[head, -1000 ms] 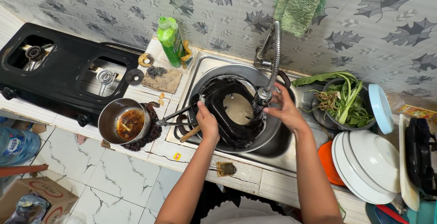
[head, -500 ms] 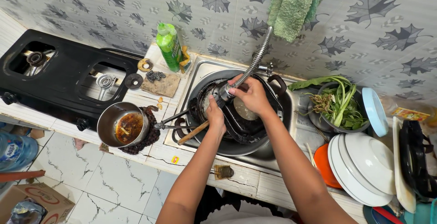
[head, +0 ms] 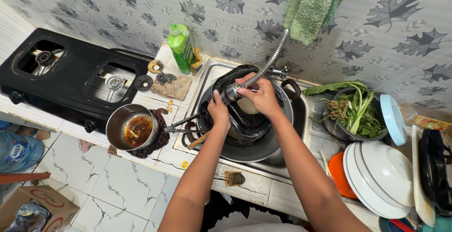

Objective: The person rinses a black cooker lid and inner pot under the faucet in the sink, scrubs them with a sponge, and pours out the water. They then place the lid on the gas stove, adjust the burner parts, and scrub a large wok in the sink with a sponge.

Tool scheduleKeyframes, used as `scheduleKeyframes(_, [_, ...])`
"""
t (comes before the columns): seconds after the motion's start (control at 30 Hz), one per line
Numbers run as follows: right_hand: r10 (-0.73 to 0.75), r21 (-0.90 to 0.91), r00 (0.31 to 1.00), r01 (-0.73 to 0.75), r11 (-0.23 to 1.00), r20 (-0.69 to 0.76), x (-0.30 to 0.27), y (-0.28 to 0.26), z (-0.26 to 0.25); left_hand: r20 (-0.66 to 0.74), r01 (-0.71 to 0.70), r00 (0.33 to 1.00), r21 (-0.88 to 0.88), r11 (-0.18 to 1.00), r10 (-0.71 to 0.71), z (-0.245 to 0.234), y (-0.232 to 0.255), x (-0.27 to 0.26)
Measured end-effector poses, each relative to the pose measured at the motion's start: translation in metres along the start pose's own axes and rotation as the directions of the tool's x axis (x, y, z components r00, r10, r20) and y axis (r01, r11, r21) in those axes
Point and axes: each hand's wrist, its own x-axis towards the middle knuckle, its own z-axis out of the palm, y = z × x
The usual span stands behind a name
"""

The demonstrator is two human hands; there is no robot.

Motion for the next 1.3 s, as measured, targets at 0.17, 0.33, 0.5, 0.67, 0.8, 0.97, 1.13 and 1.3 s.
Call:
scheduleKeyframes(0.17, [-0.072, -0.039, 0.996, 0.07, 0.997, -0.061, 0.007, 0.004, 0.008, -0.081, -0.08, 0.994, -0.047, 0.996, 0.076, 0.003, 0.015, 0.0])
scheduleKeyframes(0.33, [0.001, 0.0, 0.999, -0.001, 1.0, 0.045, 0.007, 0.0, 0.001, -0.199, -0.148, 0.967, 0.082, 0.986, 0.161, 0.004, 0.029, 0.005])
scheduleKeyframes(0.5, [0.15, -0.235, 0.989, -0.147, 0.961, -0.006, -0.015, -0.013, -0.028, -0.225, -0.048, 0.974, -0.112, 0.993, 0.021, -0.005, 0.031, 0.017])
scheduleKeyframes(0.67, [0.153, -0.128, 0.986, -0.143, 0.981, 0.072, -0.018, -0.011, -0.033, -0.208, -0.034, 0.978, -0.192, 0.981, -0.007, -0.017, 0.03, 0.028])
scheduleKeyframes(0.8, [0.084, -0.157, 0.996, -0.076, 0.985, 0.04, -0.014, -0.001, -0.027, -0.204, -0.057, 0.979, -0.237, 0.97, 0.008, -0.017, 0.027, 0.035])
scheduleKeyframes(0.97, [0.079, -0.04, 0.996, -0.077, 0.996, 0.036, -0.017, 0.003, -0.025, -0.204, -0.053, 0.979, -0.225, 0.973, 0.006, -0.017, 0.023, 0.037])
scheduleKeyframes(1.13, [-0.005, -0.297, 1.0, 0.007, 0.955, 0.007, -0.019, -0.001, -0.039, -0.16, -0.025, 0.987, -0.231, 0.973, -0.013, -0.026, 0.023, 0.039])
scheduleKeyframes(1.3, [-0.161, -0.46, 0.972, 0.066, 0.885, -0.171, -0.009, 0.014, -0.041, -0.103, 0.0, 0.994, -0.175, 0.985, -0.018, -0.042, 0.024, 0.039])
